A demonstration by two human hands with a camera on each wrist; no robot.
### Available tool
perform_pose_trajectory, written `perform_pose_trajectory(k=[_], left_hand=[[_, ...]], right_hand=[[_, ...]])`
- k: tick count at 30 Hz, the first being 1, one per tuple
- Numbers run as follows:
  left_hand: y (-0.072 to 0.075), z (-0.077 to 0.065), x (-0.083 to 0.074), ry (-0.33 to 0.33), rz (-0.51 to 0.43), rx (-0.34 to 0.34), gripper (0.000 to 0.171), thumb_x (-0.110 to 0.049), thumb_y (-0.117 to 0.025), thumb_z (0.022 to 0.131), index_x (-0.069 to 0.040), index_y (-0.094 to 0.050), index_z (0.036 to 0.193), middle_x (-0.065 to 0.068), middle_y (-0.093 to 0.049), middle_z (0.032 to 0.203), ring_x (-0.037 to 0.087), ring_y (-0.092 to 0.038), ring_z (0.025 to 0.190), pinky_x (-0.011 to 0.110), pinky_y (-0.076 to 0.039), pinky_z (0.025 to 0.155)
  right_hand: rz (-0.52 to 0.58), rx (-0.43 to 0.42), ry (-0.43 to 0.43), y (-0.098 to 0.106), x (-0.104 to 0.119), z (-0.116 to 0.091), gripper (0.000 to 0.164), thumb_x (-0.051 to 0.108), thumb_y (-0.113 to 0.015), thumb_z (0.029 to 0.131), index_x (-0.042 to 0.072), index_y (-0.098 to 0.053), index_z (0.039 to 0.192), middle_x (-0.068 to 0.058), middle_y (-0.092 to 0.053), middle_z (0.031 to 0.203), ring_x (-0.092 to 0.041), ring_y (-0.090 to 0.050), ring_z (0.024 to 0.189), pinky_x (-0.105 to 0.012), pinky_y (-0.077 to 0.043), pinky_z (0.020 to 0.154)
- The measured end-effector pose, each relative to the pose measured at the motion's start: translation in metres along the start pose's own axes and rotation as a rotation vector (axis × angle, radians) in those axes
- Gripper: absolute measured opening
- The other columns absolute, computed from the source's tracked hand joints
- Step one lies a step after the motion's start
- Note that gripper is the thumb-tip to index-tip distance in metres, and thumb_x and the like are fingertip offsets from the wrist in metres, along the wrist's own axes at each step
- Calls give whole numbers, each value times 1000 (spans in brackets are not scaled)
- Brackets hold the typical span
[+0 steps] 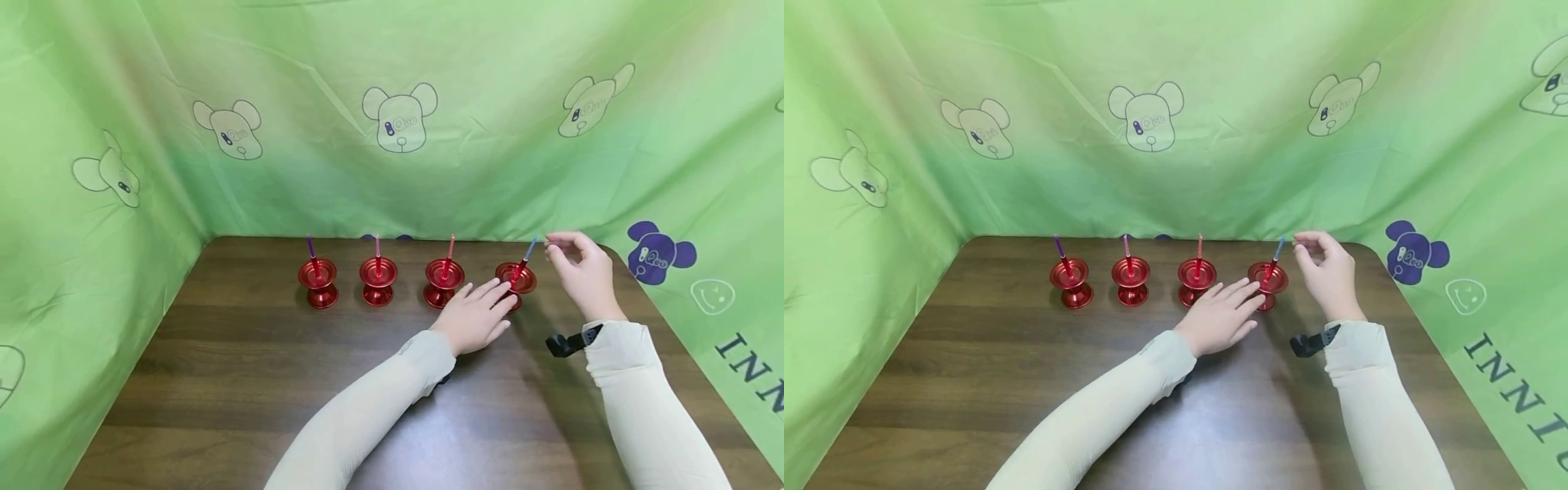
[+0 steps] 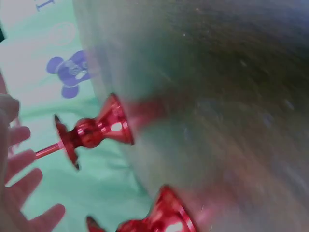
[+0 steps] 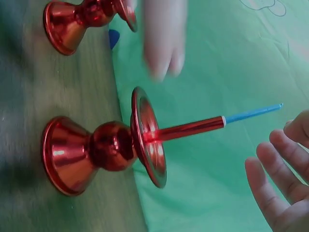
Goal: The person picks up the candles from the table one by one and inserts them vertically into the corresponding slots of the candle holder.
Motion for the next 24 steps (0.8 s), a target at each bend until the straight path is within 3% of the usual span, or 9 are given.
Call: perform_pose_trajectory(k=[4,5,9,13,15,20,24], left_hand=[[15,-24,12,-51,31,-201,42,-43,-44,107,-28,-57,144,-8,-53,149,12,-50,135,35,-42,109],[18,-32,16,-62,27,-247,40,-42,-45,107,-26,-59,141,-8,-56,145,12,-54,130,34,-44,107],[32,-65,39,-62,14,-397,35,-36,-52,104,-20,-65,133,-5,-65,133,14,-62,119,33,-49,100],[49,-96,73,-47,13,-533,31,-28,-60,100,-15,-70,126,0,-70,122,18,-66,110,34,-52,94],[57,-110,90,-26,19,-593,29,-25,-63,98,-13,-71,123,2,-71,119,19,-68,107,34,-53,92],[74,-140,135,62,-4,-728,27,-17,-61,96,-6,-71,118,9,-72,115,25,-69,102,41,-56,89],[76,-157,170,146,-8,-793,27,-14,-57,97,-2,-70,117,13,-70,114,32,-68,100,48,-55,85]], right_hand=[[-76,20,47,0,-3,0,21,10,-65,97,-1,-71,115,29,-61,91,13,-59,80,-4,-45,73],[-97,29,58,0,-4,0,22,12,-65,98,0,-71,115,24,-65,92,14,-58,81,-3,-44,73],[-148,58,96,3,-6,2,22,13,-64,99,1,-71,115,28,-62,93,16,-54,82,-3,-41,73],[-177,75,124,10,-9,6,23,13,-61,100,-2,-70,116,31,-55,95,19,-50,84,-2,-38,75],[-203,80,128,17,-12,8,24,12,-60,100,-3,-69,116,23,-58,97,19,-48,85,-2,-37,76],[-288,113,136,40,-26,16,27,12,-56,101,-6,-65,120,-15,-62,107,19,-40,88,-3,-32,78],[-351,127,145,62,-41,23,30,10,-54,101,-8,-62,123,-25,-58,111,17,-36,90,-7,-29,77]])
Point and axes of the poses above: each hand's wrist, its own z-axis towards the middle knuckle, its own y-axis out of the back of the hand, x = y × z, the point moved 3 cm from there along z, towards the middle knuckle
